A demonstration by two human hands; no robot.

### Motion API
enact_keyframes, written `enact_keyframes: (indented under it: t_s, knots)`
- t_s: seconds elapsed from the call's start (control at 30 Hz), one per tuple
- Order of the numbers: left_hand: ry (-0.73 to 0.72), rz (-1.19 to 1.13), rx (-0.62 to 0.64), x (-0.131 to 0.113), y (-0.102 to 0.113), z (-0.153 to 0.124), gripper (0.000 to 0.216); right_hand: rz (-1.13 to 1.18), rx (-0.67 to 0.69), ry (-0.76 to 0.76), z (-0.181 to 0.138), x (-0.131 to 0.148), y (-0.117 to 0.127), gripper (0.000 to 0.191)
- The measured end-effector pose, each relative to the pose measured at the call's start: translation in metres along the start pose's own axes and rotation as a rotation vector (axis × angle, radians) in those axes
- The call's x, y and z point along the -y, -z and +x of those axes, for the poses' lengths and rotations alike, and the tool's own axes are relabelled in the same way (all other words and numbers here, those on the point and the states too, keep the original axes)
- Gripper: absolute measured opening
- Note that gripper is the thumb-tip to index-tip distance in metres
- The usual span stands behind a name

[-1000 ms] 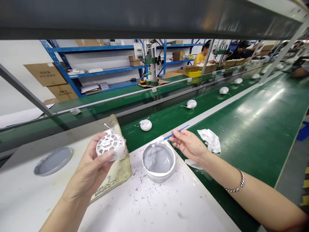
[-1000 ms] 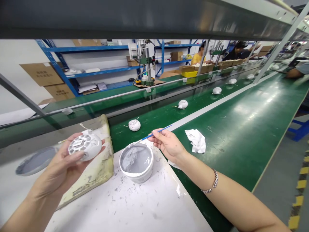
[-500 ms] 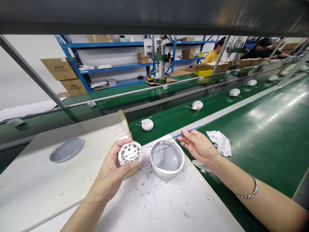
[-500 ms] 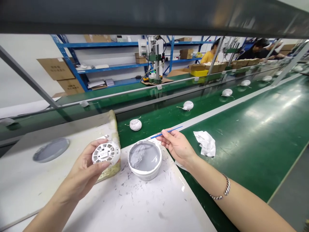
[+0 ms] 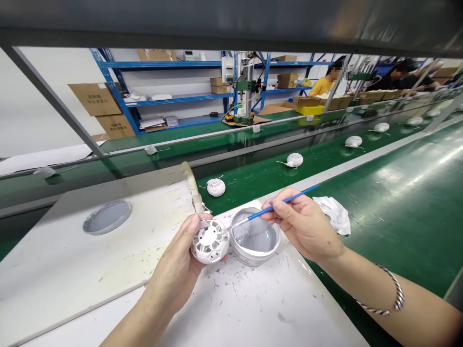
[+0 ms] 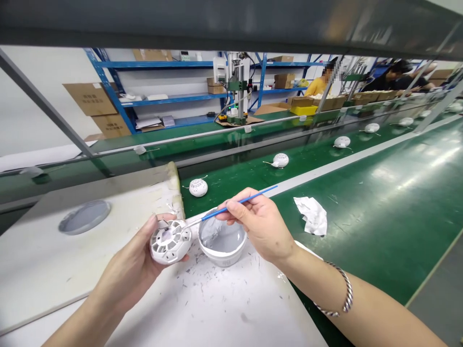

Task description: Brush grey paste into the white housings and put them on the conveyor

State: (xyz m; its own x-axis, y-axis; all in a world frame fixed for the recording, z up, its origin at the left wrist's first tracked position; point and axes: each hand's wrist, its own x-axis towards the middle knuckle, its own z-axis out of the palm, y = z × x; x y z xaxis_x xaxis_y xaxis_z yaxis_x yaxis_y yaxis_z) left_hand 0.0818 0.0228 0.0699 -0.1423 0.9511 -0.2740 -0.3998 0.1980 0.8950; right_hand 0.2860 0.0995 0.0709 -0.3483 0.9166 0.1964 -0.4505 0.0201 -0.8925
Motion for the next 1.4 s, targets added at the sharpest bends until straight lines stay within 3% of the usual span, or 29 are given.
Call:
enact_keyframes:
  t_s: [0.2,0.47,0.7,0.77,0.83,0.93,1.03,1.13,1.4]
  knots:
    - [-0.038,0.034,0.081,-0.005,-0.006,-0.010,0.029,-0.132,0.081,0.208,-0.010,0.002,-0.015,0.005]
    - [0.039,0.100,0.156,-0.008,-0.006,-0.017,0.033,-0.236,0.093,0.300,-0.013,-0.002,-0.014,0.008]
    - [-0.010,0.092,0.114,-0.007,-0.004,-0.014,0.034,-0.371,0.076,0.354,-0.011,0.010,-0.005,0.006]
    - [-0.036,0.093,0.094,-0.007,-0.006,-0.015,0.035,-0.463,0.030,0.487,-0.011,0.018,0.001,0.009]
    - [-0.070,0.121,0.070,-0.006,-0.007,-0.018,0.037,-0.650,0.020,0.711,-0.014,0.023,0.005,0.018]
    - [-0.132,0.179,0.049,-0.003,-0.008,-0.024,0.038,-1.039,0.166,1.012,-0.020,0.022,0.003,0.029]
    - [-0.155,0.257,0.110,0.000,-0.006,-0.028,0.037,-1.286,0.326,1.196,-0.022,0.013,-0.005,0.024]
    - [-0.148,0.322,0.171,0.002,-0.004,-0.031,0.036,-1.337,0.366,1.272,-0.022,0.006,-0.010,0.025]
    - [-0.076,0.283,0.187,0.008,-0.009,-0.037,0.034,-1.413,0.343,1.318,-0.027,0.004,-0.012,0.026]
